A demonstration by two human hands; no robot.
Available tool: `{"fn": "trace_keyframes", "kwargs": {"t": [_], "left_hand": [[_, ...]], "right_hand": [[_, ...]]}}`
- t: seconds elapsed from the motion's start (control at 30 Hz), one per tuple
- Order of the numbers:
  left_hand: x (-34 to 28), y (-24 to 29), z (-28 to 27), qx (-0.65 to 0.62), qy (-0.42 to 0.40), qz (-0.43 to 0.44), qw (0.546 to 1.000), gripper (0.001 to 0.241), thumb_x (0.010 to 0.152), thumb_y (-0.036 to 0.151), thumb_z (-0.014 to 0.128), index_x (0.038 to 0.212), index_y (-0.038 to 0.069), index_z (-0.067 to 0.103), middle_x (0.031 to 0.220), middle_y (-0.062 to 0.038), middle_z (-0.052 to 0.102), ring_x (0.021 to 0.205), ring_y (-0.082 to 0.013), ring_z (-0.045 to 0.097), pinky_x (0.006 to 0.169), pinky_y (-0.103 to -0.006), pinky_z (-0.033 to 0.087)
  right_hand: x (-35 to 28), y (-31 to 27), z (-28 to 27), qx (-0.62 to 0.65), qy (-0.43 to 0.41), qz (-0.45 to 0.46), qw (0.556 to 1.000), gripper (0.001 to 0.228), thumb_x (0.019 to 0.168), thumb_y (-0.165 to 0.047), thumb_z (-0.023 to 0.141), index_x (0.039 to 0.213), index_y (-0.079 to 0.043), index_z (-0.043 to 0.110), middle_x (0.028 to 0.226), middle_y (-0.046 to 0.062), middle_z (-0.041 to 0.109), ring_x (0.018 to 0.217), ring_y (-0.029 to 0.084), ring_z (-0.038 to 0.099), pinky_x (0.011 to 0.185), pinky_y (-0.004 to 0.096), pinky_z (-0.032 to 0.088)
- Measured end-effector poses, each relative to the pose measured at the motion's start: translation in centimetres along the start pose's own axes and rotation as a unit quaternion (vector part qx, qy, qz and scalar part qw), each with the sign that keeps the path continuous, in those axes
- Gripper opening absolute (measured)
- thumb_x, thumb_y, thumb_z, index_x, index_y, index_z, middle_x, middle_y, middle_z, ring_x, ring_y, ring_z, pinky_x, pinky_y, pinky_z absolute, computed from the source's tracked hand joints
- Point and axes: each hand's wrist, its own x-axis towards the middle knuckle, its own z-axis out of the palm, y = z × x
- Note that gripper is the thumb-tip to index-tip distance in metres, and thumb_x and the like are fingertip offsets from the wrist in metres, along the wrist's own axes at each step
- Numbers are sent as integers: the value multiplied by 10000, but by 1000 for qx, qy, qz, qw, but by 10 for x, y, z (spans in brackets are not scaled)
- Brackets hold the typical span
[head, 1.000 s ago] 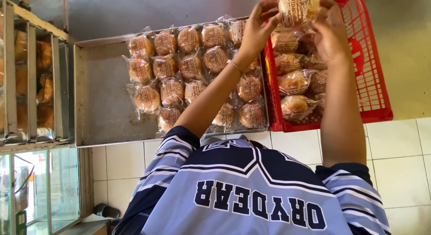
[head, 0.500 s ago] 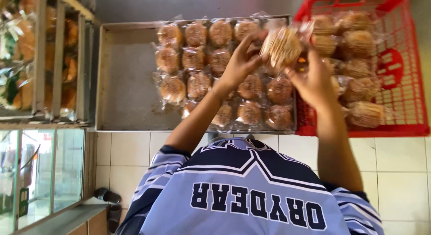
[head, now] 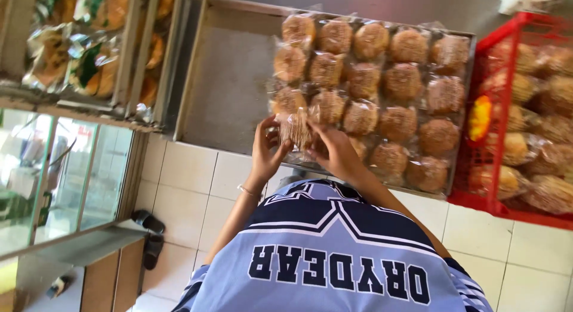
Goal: Arranging individually wrapped bread buns from a plastic crate onto a baking tray.
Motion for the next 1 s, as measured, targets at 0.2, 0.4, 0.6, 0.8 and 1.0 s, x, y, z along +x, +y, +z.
{"fn": "trace_keyframes", "kwargs": {"t": [0.2,0.4,0.6,0.8,1.0], "left_hand": [[-23,-17,-43,174,29,38,984,671,928,255,736,1494,73,424,1278,-183,534,1070,-444,676,910,-560,564],[-15,-23,-63,313,4,69,947,648,916,366,740,1446,101,478,1206,-108,643,1038,-310,706,979,-512,488],[-7,-17,-74,357,-62,48,931,585,900,385,752,1385,144,531,1192,-74,641,1054,-299,702,962,-484,498],[2,5,-79,303,-87,-22,949,568,896,385,748,1364,181,499,1310,-96,591,1091,-412,666,894,-591,523],[10,5,-83,313,-105,-64,942,620,886,408,739,1406,257,438,1433,-30,511,1088,-415,673,842,-612,565]], "right_hand": [[15,-31,23,-147,-11,-72,986,840,744,-356,850,1519,-252,542,1208,22,719,1214,259,624,1085,519,380],[19,-36,34,-206,-18,-61,977,821,771,-372,829,1534,-290,536,1148,34,718,1215,269,620,1067,586,364],[13,-32,47,-224,-26,-14,974,776,790,-385,816,1514,-303,547,1183,55,684,1264,293,576,1070,644,333],[13,-31,56,-269,-41,5,962,721,801,-461,785,1478,-348,561,1216,19,677,1311,250,533,1080,663,305],[8,-18,69,-304,-63,28,950,591,842,-512,745,1399,-369,607,1242,22,658,1324,261,516,1075,674,312]]}}
